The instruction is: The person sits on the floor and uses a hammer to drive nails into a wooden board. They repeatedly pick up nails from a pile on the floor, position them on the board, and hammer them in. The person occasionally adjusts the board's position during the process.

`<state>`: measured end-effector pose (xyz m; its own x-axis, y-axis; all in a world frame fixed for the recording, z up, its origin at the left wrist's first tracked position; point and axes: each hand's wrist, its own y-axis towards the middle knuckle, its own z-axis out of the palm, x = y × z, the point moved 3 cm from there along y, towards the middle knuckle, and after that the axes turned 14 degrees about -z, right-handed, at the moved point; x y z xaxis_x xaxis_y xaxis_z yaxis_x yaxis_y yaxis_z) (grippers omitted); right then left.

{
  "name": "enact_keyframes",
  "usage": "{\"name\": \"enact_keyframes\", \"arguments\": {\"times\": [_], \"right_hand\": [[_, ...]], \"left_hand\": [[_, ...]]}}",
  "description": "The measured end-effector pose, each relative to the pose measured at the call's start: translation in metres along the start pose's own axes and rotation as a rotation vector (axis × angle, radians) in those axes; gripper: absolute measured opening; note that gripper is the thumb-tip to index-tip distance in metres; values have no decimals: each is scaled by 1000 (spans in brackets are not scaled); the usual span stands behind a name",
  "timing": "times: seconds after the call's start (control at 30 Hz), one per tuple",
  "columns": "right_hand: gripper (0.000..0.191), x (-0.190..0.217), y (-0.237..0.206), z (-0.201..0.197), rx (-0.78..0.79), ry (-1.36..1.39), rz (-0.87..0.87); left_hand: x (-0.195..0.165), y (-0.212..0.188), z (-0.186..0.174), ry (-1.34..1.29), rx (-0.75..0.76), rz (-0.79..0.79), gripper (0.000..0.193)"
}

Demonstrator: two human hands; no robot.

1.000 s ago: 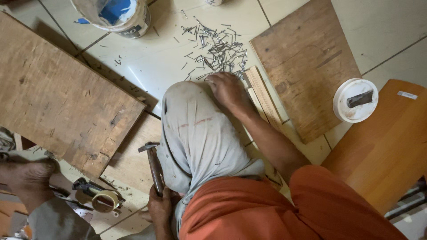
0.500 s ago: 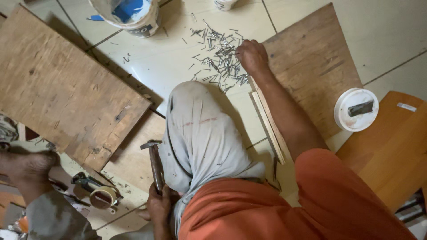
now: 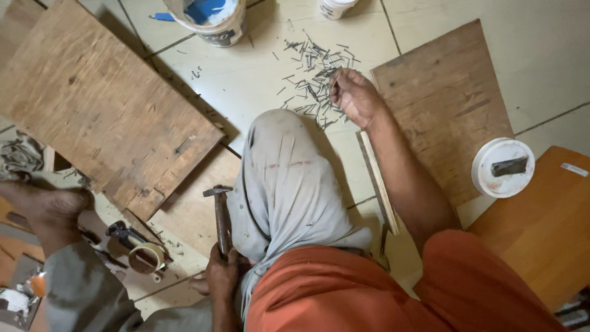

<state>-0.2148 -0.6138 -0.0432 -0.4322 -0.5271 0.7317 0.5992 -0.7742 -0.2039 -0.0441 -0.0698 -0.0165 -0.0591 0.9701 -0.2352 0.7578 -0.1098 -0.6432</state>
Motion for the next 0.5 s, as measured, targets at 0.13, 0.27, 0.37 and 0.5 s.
{"name": "enact_keyframes", "arguments": {"times": [0.13,0.27,0.37,0.5], "right_hand": [[16,-5,-17,35,133,122,3],[15,-13,-25,75,181,144,54],[16,-21,-30,108,249,159,95],[15,-32,-34,146,319,153,123]], "left_hand": [[0,-2,-1,-46,58,-44,48],[-5,-5,-7,-26,41,-11,52],[-11,-9,-10,40,-23,55,52],[-16,-15,-14,-38,-27,-6,51]]}}
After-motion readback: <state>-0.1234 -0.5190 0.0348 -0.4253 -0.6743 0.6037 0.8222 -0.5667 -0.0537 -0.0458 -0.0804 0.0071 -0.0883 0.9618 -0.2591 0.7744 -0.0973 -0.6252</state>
